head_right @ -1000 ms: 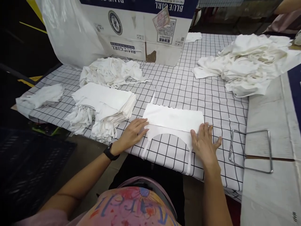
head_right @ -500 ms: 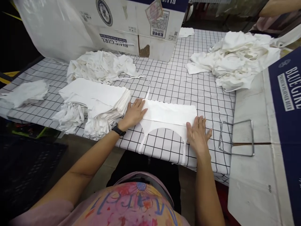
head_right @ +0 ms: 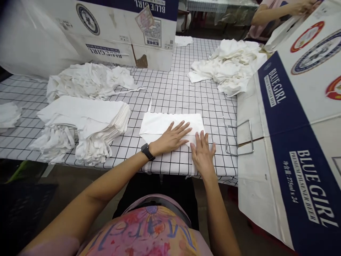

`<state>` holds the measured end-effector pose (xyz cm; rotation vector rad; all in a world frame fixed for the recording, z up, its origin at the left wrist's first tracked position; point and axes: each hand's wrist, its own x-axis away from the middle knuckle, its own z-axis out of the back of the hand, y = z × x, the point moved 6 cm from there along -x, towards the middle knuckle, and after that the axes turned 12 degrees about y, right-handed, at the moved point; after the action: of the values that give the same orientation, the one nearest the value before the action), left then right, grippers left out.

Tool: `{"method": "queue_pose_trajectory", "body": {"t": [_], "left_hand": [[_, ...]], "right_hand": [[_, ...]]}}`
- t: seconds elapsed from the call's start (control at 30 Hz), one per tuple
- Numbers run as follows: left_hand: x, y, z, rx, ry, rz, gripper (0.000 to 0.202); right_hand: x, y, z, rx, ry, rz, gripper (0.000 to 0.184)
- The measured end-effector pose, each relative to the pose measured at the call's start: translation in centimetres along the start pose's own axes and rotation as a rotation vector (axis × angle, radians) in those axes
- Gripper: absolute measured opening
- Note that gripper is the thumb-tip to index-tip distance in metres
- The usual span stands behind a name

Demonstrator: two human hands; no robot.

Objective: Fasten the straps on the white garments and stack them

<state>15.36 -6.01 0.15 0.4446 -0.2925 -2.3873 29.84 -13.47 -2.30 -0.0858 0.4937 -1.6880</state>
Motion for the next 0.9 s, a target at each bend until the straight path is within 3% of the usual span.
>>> {"method": "queue_pose_trajectory", "body": {"t": [0.1, 0.17, 0.3, 0.37, 0.43, 0.53, 0.63, 0.77, 0.9], "left_hand": [[-0.3, 0.7, -1.0, 0.02, -0.079, -0.007, 0.063], [-0.3, 0.9, -1.1, 0.02, -0.095, 0.017, 0.064], [-2.1, 2.0, -1.2, 0.0, -0.029, -0.024, 0.06], [-3.5, 2.8, -1.9, -0.002, -0.023, -0.081, 0.058], [-4.6, 3.2, -3.3, 0.003, -0.055, -0.108, 0.061], [-5.2, 3.3, -5.1, 0.001, -0.063, -0.125, 0.075], [-5.1, 3.1, -5.8, -0.004, -0.021, -0.144, 0.078], [-5.0, 2.8, -6.0, 0.001, 0.006, -0.143, 0.076], [-5.1, 2.8, -6.0, 0.002, -0.006, -0.141, 0.076]], "right_hand": [[-0.8, 1.9, 0.0, 0.053, -0.014, -0.076, 0.064], [-0.2, 2.6, 1.2, 0.052, 0.076, -0.104, 0.062], [3.8, 1.3, 5.2, -0.181, 0.354, -0.037, 0.047], [6.6, 1.0, 6.5, -0.301, 0.404, -0.087, 0.036], [9.3, 1.5, 6.0, -0.38, 0.288, -0.21, 0.033], [12.7, 3.2, 3.1, -0.499, 0.035, -0.389, 0.036], [13.7, 4.7, 0.4, -0.628, 0.037, -0.482, 0.043], [13.0, 4.0, -1.8, -0.813, 0.004, -0.423, 0.042], [14.3, 2.8, -1.1, -0.9, -0.108, -0.382, 0.037]]}}
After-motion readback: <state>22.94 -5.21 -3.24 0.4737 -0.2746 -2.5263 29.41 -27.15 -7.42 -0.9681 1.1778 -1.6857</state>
